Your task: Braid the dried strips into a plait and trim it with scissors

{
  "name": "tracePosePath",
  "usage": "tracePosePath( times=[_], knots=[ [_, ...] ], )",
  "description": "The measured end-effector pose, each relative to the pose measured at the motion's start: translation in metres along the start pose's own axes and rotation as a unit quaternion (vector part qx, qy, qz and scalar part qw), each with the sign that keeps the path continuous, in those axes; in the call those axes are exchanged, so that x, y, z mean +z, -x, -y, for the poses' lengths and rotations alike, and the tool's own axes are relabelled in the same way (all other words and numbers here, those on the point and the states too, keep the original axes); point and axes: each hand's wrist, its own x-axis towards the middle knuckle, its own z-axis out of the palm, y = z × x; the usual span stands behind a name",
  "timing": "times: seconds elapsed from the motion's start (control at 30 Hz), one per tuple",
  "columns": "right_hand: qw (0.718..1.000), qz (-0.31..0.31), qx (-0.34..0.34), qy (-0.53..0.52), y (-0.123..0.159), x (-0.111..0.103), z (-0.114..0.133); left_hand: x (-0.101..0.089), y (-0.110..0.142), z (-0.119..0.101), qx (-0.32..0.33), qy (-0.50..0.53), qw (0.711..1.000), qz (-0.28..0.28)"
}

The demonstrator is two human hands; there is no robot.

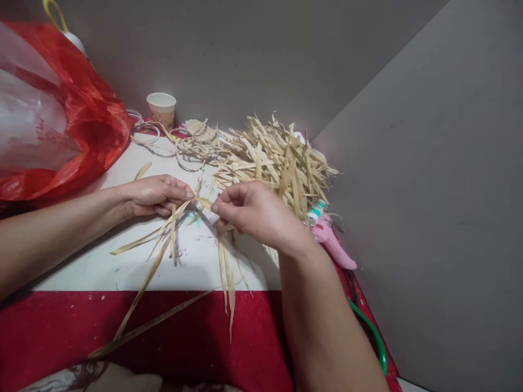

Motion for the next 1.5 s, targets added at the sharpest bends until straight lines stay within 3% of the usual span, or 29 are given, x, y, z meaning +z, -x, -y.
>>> tracePosePath(
  times=[0.13,0.27,0.47,0.6,0.73,1.03,1.13,1.27,1.4,1.5],
  knots=[
    [0.995,-0.073,-0.024,0.067,0.015,-0.013,0.012,0.0,0.0,0.0,0.006,0.006,1.0,0.0],
    [0.975,-0.211,-0.054,0.05,0.019,-0.021,0.011,0.0,0.001,-0.001,0.005,0.003,1.0,-0.006],
    [0.939,-0.34,-0.022,0.043,0.011,-0.034,-0.002,0.001,0.001,-0.001,-0.003,-0.013,1.0,-0.014],
    [0.935,-0.299,0.002,0.19,-0.005,-0.034,-0.022,0.0,0.0,-0.001,-0.009,-0.013,1.0,-0.016],
    [0.899,-0.253,0.048,0.354,-0.021,-0.026,-0.039,0.001,0.001,-0.002,-0.011,-0.01,1.0,-0.017],
    [0.909,-0.222,0.043,0.35,-0.029,-0.026,-0.054,-0.001,-0.001,0.0,-0.004,-0.005,1.0,0.0],
    [0.927,-0.239,0.003,0.29,-0.029,-0.03,-0.055,-0.002,-0.002,0.001,-0.001,-0.004,1.0,0.002],
    [0.959,-0.276,-0.032,0.053,-0.016,-0.038,-0.04,-0.003,-0.003,0.002,-0.001,-0.005,1.0,-0.001],
    [0.961,-0.19,-0.041,-0.197,0.0,-0.042,-0.017,-0.003,-0.003,0.002,0.002,-0.005,1.0,0.001],
    [0.949,-0.14,-0.037,-0.281,0.003,-0.037,-0.009,-0.004,-0.002,0.003,0.006,-0.01,1.0,-0.005]
  ],
)
